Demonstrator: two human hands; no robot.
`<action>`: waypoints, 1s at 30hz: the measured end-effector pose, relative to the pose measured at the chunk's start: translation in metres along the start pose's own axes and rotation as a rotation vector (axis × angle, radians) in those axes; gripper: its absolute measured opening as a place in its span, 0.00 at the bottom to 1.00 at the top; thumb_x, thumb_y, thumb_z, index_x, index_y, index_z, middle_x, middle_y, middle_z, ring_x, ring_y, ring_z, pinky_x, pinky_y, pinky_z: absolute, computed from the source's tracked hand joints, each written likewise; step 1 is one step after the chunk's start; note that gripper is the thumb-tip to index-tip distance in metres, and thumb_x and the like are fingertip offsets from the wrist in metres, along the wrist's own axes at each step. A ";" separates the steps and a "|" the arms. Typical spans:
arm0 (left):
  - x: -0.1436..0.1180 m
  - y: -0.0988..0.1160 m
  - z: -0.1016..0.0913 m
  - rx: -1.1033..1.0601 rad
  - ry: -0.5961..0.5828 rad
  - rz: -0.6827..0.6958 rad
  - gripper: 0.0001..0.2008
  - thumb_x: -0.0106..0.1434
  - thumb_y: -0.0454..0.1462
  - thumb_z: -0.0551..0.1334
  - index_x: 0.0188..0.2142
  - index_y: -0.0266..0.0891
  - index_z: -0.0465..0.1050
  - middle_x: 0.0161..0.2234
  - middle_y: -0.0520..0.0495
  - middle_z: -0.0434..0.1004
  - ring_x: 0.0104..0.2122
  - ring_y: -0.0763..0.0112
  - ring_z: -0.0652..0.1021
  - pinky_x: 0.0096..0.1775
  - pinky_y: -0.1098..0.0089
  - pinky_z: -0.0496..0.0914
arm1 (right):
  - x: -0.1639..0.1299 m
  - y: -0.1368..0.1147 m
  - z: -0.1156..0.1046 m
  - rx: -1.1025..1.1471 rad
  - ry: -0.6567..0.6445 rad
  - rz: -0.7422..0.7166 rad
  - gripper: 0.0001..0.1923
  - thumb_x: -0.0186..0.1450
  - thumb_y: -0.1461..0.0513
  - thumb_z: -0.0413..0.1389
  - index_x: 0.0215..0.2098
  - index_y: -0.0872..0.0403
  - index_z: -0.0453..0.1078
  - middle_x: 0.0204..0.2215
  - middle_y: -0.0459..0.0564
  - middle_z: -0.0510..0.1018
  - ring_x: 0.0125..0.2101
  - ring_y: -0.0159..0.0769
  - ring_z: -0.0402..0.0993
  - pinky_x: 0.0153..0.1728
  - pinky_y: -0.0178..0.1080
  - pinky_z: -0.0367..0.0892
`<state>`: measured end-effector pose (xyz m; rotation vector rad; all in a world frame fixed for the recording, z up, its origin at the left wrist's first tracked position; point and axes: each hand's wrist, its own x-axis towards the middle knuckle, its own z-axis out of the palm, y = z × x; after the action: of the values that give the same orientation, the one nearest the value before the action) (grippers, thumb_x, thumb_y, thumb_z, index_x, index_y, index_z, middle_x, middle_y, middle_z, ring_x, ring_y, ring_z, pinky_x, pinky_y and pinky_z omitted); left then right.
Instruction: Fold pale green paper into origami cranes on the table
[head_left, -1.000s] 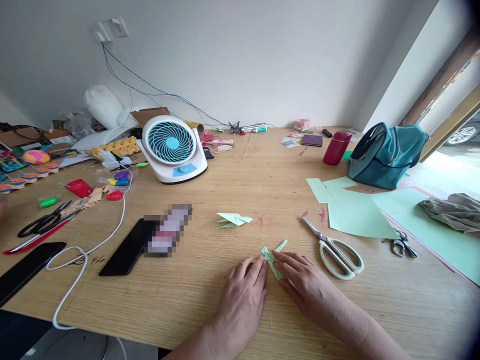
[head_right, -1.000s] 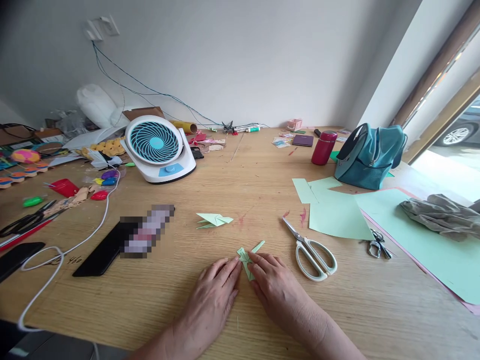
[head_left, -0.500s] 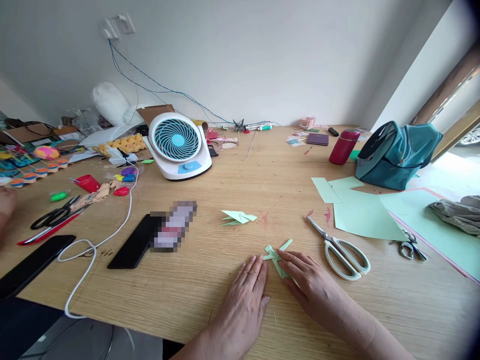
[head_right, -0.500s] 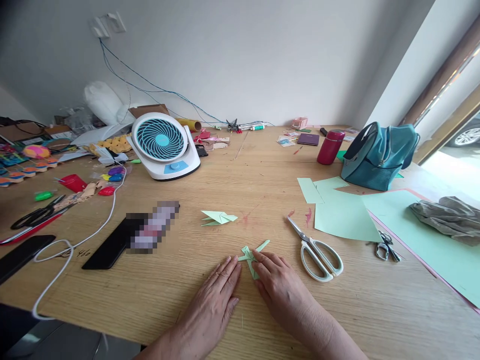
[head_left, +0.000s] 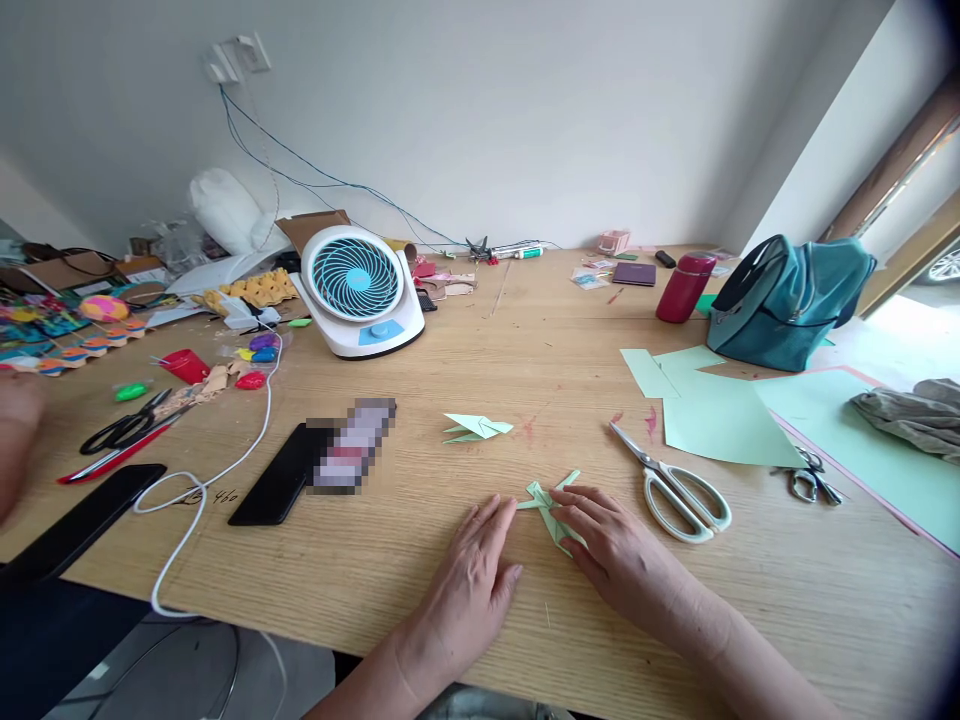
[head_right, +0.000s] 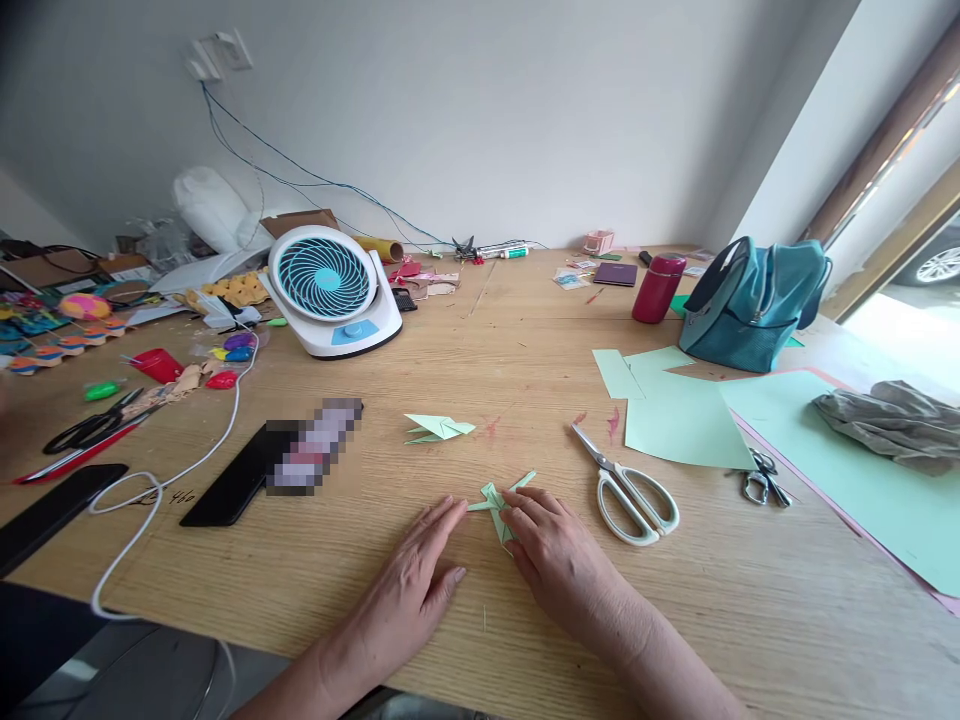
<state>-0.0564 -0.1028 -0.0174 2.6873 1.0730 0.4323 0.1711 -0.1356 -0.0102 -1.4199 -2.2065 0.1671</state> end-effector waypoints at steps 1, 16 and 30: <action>-0.001 -0.001 0.001 -0.003 0.006 0.002 0.30 0.67 0.31 0.54 0.68 0.33 0.49 0.66 0.37 0.59 0.67 0.61 0.60 0.63 0.55 0.64 | 0.000 0.000 0.000 0.003 0.004 -0.002 0.13 0.69 0.66 0.51 0.49 0.54 0.73 0.54 0.58 0.77 0.54 0.49 0.72 0.52 0.53 0.73; 0.011 -0.011 -0.016 0.053 -0.050 0.139 0.27 0.66 0.31 0.57 0.64 0.39 0.59 0.63 0.42 0.67 0.65 0.58 0.64 0.61 0.53 0.67 | 0.013 0.016 -0.008 -0.093 0.058 0.052 0.19 0.70 0.68 0.47 0.56 0.52 0.69 0.49 0.58 0.77 0.53 0.49 0.69 0.50 0.53 0.69; 0.056 -0.015 -0.017 -0.515 0.204 -0.057 0.19 0.65 0.32 0.58 0.55 0.40 0.61 0.53 0.39 0.69 0.49 0.64 0.77 0.43 0.63 0.78 | 0.015 0.020 -0.013 0.037 0.143 0.166 0.07 0.70 0.65 0.50 0.39 0.52 0.70 0.35 0.51 0.77 0.36 0.40 0.74 0.38 0.42 0.70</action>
<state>-0.0330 -0.0520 0.0042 2.1885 0.9270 0.8553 0.1887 -0.1160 -0.0013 -1.5446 -1.9616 0.1575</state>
